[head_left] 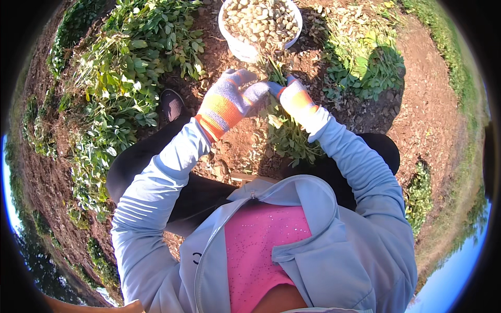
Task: The person harvests peanuts by pulling peanut plants from the soil, shaking off excess dirt, and placing the peanuts into a white bowl. The person repeatedly pulls plants, removes peanuts, and deposits them into the bowl.
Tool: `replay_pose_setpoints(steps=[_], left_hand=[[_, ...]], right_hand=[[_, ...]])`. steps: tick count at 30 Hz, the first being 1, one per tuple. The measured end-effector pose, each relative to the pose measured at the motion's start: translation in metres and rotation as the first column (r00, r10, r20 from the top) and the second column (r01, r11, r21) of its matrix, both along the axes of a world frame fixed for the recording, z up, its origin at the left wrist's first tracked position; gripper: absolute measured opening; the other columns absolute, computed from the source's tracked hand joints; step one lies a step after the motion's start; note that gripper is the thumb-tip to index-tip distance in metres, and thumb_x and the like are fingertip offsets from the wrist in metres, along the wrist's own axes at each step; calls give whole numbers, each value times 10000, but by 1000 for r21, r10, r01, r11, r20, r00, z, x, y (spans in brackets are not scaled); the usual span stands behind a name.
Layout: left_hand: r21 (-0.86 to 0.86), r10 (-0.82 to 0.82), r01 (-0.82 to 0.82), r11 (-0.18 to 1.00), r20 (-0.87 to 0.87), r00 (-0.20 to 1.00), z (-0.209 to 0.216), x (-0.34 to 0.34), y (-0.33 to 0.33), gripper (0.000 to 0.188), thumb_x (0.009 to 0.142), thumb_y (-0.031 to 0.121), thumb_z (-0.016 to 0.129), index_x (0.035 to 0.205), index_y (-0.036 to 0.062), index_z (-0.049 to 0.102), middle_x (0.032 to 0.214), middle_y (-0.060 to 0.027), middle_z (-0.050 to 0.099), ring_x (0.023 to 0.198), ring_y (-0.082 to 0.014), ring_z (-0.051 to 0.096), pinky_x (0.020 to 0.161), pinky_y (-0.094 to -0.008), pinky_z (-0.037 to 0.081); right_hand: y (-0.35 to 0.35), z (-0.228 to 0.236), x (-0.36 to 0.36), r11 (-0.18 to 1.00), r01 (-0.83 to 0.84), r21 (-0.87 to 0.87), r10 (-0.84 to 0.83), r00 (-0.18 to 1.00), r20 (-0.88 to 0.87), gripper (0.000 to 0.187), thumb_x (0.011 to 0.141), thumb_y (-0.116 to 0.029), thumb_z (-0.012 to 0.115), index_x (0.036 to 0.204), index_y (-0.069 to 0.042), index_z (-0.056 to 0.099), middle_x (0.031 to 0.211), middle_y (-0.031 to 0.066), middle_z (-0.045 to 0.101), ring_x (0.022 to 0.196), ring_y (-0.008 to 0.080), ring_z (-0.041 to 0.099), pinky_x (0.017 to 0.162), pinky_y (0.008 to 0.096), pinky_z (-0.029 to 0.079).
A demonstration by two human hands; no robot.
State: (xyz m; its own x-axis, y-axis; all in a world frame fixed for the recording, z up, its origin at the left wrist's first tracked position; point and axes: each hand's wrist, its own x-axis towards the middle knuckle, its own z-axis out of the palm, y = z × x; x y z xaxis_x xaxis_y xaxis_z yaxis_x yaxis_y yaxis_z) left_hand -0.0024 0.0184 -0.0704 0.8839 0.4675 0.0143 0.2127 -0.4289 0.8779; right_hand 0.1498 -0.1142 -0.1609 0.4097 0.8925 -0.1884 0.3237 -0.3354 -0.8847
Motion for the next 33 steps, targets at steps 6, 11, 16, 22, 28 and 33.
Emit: replay_pose_setpoints(steps=[6,11,16,22,28,33], left_hand=[[-487,10,-174,856,-321,947,-1,9,16,540,829,461,572,993,-52,604,789,-104,640,675,-146,562,628,-277,451],[-659,106,-411,629,-451,886,20,14,7,428,796,349,645,920,-60,618,788,-97,636,666,-166,589,589,-276,463],[-838,387,-382,390,-228,893,-33,3,21,206,836,190,610,936,10,625,804,-59,645,644,-139,610,576,-261,499],[-812,398,-400,425,-229,888,-29,10,18,218,807,175,648,899,-21,628,801,-58,645,666,-108,586,589,-226,448],[-714,326,-374,592,-212,921,-35,11,9,236,812,188,641,916,-23,619,786,-51,627,645,-108,575,590,-247,453],[-832,350,-300,468,-137,927,-15,4,33,190,803,136,594,888,-30,629,802,-84,651,653,-143,599,596,-244,476]], right_hand=[[11,28,-49,990,6,-144,7,996,88,353,814,-160,592,1042,87,484,910,195,605,802,264,589,699,344,455],[6,24,-61,997,-73,-5,73,996,53,503,770,-342,629,902,121,483,751,252,557,680,330,560,620,421,430],[18,70,-41,953,-295,-67,300,948,103,633,802,-504,571,952,107,497,782,254,573,762,348,589,693,399,452],[21,90,-8,996,3,90,-20,982,186,369,812,-355,618,981,-33,554,789,111,612,730,231,599,642,335,460],[28,65,-14,991,-10,136,-6,993,117,243,830,-242,589,922,-21,544,695,77,576,612,164,578,561,302,448],[16,53,-28,976,-75,-204,-24,896,-444,177,833,-162,539,909,-2,544,675,73,570,542,137,545,510,287,433]])
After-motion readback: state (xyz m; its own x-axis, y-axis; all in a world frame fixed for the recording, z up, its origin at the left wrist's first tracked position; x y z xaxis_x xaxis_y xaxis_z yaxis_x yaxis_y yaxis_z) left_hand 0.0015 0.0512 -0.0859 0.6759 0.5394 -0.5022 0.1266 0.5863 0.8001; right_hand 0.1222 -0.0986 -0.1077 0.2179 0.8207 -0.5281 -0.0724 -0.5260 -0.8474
